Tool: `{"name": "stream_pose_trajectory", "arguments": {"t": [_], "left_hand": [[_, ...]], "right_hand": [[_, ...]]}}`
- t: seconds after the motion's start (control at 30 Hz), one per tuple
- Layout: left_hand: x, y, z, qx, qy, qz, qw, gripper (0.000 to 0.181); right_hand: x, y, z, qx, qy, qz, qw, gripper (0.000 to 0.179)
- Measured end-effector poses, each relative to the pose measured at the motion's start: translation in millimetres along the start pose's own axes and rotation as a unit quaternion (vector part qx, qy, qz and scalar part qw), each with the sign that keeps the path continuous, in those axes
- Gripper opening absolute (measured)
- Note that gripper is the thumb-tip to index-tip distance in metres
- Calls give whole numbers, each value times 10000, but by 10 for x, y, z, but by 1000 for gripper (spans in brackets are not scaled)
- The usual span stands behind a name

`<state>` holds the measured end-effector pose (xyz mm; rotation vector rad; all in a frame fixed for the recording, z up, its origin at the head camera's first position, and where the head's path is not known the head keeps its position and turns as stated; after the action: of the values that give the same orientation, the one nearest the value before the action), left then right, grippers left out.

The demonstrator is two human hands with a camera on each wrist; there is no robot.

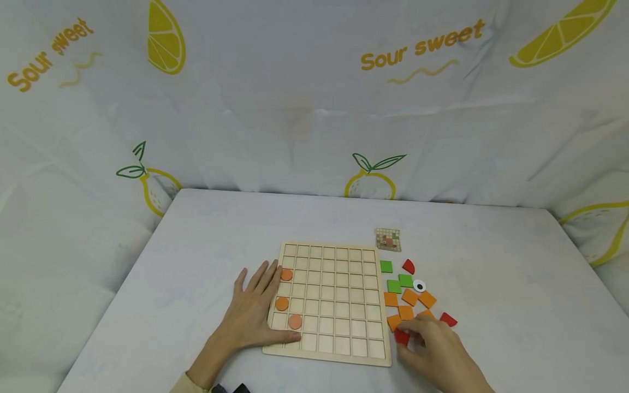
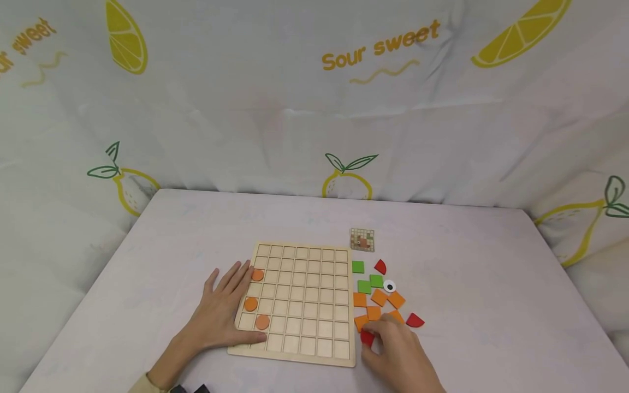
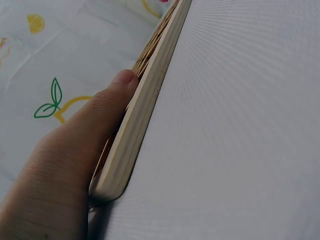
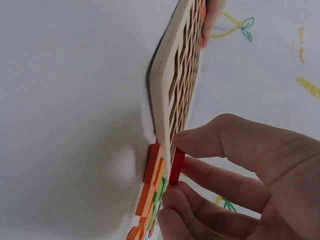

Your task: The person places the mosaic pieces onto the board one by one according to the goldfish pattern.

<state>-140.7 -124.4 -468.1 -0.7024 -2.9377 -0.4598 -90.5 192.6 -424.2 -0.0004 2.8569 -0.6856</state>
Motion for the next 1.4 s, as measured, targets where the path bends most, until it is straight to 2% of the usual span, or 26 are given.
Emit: {"name": "stream_pose_trajectory", "arguments": {"t": [0.17,0.4,0.63,0.8,1.1,1.4], "left_hand": [[-5,-4,6,81,7,-4,10000,137],[-1,-5,0,17,8,-23,10000,135],[8,7,-15,-13,2,-37,10000,133],[21,12,-19,-49,-7,-44,10000,133],[31,7,-37,-96,13,-3,10000,130],[28,7,-47,-73,102,-71,9999,133]], "right_hand": [[12,-109,-7,303,9,-102,9995,28],[45,-395,27,463,40,-828,9955,21],[105,-730,83,744,-72,-1230,9896,22],[149,-929,162,919,-189,-1363,9862,21],[209,-1210,292,831,-152,-2063,9748,15],[267,-1392,394,911,-243,-2326,9680,12]]}}
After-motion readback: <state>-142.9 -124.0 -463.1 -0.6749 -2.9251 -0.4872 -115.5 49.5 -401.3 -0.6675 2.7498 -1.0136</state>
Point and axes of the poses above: each hand's wrist, its own x-axis towards the middle knuckle, its own z-axis out of the palm, y = z × x, the point moved 7 cm from there along x, towards the middle knuckle, and after that the axes turned 1 degree about z, right-handed, at the moved point
